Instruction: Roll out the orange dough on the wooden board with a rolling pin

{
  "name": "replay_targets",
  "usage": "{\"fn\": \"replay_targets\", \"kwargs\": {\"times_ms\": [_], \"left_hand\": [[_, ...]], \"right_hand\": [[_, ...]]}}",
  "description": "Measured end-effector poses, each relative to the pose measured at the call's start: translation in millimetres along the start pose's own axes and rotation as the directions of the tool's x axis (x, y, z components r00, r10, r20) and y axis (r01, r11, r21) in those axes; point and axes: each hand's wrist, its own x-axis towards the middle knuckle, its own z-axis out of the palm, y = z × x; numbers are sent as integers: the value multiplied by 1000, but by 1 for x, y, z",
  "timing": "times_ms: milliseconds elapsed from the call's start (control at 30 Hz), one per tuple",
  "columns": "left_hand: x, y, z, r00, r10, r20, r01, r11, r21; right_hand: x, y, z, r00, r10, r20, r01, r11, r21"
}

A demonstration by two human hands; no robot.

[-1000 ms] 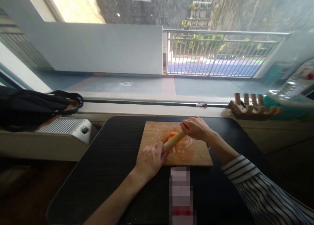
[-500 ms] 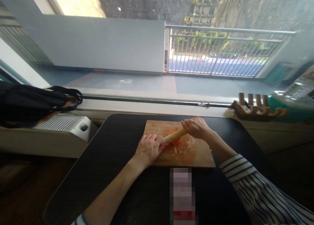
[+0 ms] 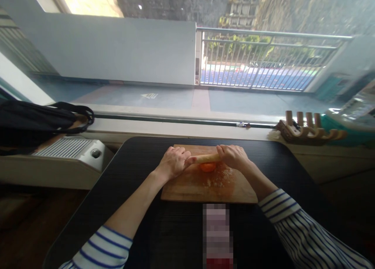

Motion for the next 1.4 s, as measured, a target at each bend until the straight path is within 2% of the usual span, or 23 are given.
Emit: {"fn": "replay_targets", "kwargs": {"times_ms": [133, 267, 500, 800, 967, 1167, 1400], "left_hand": [[-2, 1, -1, 1000, 23, -12, -23, 1000, 8], [-3, 3, -4, 999, 25, -44, -24, 999, 38], [-7, 5, -10, 998, 57, -15, -57, 998, 42], [-30, 19, -30, 1000, 27, -14, -28, 997, -73], [-42, 31, -20, 996, -80, -36, 77, 994, -79], [-39, 33, -5, 984, -167, -67, 164, 985, -53], [-18, 20, 8, 964, -224, -147, 217, 974, -62]], "right_hand": [[-17, -6, 7, 992, 105, -77, -103, 994, 27], [-37, -13, 12, 984, 164, -68, -160, 986, 54], [-53, -17, 12, 989, 149, -8, -148, 987, 56], [-64, -15, 6, 991, 129, -45, -125, 988, 95], [-62, -20, 1, 990, 126, -61, -120, 988, 96], [-46, -17, -3, 997, 75, 23, -76, 995, 60], [-23, -17, -10, 995, 73, -70, -67, 994, 83]]}}
